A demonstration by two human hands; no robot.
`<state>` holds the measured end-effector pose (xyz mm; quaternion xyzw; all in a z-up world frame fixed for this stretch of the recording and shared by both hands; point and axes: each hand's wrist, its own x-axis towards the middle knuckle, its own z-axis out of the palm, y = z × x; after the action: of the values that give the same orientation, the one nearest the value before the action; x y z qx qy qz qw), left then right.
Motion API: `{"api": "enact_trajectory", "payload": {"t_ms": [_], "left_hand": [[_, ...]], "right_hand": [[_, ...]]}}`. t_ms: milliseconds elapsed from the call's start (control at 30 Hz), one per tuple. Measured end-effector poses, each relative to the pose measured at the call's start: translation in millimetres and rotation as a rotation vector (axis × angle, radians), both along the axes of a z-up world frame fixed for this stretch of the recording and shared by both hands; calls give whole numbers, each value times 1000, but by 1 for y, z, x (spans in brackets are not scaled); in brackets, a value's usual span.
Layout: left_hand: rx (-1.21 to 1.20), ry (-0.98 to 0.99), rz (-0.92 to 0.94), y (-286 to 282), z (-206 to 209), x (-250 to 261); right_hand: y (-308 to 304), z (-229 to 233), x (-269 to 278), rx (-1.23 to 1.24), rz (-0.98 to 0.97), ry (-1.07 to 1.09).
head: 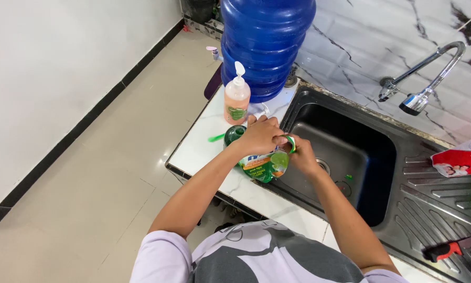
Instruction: The person refills a liquid soap dispenser from a refill pouch at a kitchen sink and then places the dispenser and toothpaste on a shelf in the bathroom.
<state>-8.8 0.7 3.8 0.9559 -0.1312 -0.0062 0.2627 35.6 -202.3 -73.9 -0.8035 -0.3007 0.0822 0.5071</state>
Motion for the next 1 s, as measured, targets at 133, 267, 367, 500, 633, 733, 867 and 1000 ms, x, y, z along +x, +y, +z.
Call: {"api": "enact_trajectory", "payload": {"t_ms": [133,267,367,500,633,733,867,1000], "left_hand": [[-70,-54,-32,11,7,-24],[-541,47,-16,17,32,-46],[-818,-127,66,2,13,-54],[-880,-382,159,-37,-39,-40],[-842,-134,338,-58,-83,-10],[-816,-191,387,-65,-91,5],[-978,14,258,-89,-87,22],[-871,258,136,-130,-81,51]], "right_hand": [[-5,-15,-13,26,-113,49],[-27,-37,0,207,-251,-48],[-42,-31,10,468,-363,26],[-56,-4,9,859,-422,306],[-65,2,4,905,-405,317],[-90,-2,4,618,-443,235],[-137,-19,7,500,-520,285],[-166,-2,-2,860,-635,378]]}}
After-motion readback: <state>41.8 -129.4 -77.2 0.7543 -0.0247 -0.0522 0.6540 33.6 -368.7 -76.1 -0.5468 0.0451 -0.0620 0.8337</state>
